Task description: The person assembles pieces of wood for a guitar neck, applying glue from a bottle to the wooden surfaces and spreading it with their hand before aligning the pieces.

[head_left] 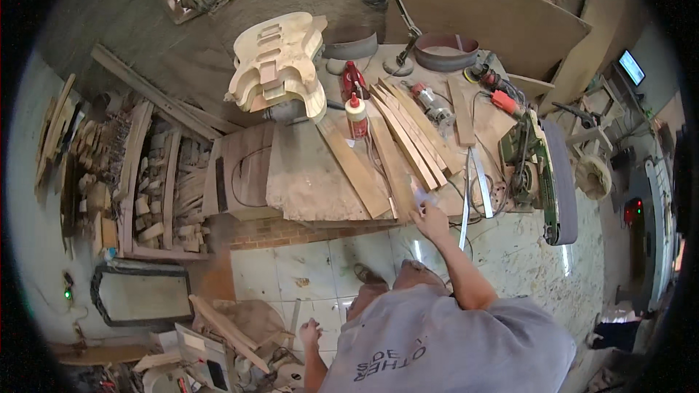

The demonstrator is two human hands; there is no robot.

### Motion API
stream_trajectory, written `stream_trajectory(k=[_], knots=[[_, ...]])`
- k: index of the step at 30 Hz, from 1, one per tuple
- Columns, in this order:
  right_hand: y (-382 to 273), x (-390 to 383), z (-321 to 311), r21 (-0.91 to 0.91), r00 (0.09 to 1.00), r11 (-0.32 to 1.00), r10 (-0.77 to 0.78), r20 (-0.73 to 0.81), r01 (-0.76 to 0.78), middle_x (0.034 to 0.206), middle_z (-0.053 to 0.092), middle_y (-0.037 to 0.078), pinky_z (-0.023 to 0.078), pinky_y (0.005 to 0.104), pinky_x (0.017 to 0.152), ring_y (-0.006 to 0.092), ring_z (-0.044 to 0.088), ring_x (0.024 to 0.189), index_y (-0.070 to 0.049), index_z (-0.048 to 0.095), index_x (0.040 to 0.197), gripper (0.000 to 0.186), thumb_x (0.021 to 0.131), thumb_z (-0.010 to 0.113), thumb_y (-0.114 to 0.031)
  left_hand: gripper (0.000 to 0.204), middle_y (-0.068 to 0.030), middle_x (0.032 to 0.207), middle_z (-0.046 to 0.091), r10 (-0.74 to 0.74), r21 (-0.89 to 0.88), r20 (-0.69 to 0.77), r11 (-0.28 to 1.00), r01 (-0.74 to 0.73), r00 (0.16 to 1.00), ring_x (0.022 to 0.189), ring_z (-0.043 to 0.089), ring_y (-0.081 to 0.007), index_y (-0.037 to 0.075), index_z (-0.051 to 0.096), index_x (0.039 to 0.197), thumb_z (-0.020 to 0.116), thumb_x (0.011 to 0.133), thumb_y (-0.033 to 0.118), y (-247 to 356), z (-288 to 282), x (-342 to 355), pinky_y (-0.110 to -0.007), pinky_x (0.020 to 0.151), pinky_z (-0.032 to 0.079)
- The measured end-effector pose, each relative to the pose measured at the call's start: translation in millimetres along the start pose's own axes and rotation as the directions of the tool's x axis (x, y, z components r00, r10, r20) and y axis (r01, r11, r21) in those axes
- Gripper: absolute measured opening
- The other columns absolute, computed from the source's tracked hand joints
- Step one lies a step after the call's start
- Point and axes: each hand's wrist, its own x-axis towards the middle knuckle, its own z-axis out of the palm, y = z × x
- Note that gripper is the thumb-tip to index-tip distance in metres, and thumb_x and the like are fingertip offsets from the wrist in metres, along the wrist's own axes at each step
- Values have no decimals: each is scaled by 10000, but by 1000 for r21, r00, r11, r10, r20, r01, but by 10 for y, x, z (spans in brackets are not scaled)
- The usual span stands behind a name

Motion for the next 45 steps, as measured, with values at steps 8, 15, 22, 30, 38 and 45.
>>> stream_trajectory(k=[8,15,22,30,38,45], knots=[[-75,665,88,-103,897,981,-191,-398,163,1021,596,251,492,517,789,430,583,974,-1,600,1065,449,797,736,-334,352,-114,903,691,156,211,227,956,-205,961,675,658,-176,-44,632,1016,610,966,303,1026,470,-35,-280,553,472],[11,1193,194,-276,954,959,-134,-267,58,1113,530,247,506,459,812,392,554,971,37,531,1098,442,825,705,-263,319,-109,841,680,334,161,256,911,-381,907,699,656,-187,-28,679,955,645,909,286,1524,1101,-12,-311,615,493],[101,1087,188,-274,981,958,-127,-143,84,1155,516,224,490,471,846,374,540,1028,0,531,1152,386,857,662,-213,462,-176,952,705,484,202,561,706,-679,671,850,668,-244,-45,643,1120,632,926,374,2702,2820,-698,-359,787,512],[307,1390,160,25,954,985,-162,-251,173,1041,598,235,501,477,806,379,589,942,35,593,1160,398,872,621,-237,505,-222,1225,658,381,295,569,732,-613,729,1098,643,-337,-43,653,1194,566,963,398,2972,3991,-961,-388,962,482],[-186,1728,-284,-170,909,981,-16,417,96,1032,655,230,556,437,830,390,661,952,54,664,1055,537,844,692,-439,473,-148,1149,686,438,54,649,789,-612,622,1009,648,-246,-24,570,1331,551,984,297,2862,4146,-846,-350,898,488],[-79,1739,283,-313,994,947,-46,103,76,890,669,256,580,435,723,380,699,864,129,483,1128,733,728,792,-402,401,-88,1227,654,165,8,772,963,-269,613,1090,627,-188,14,572,1294,567,988,273,3000,4049,-962,-326,924,479]])
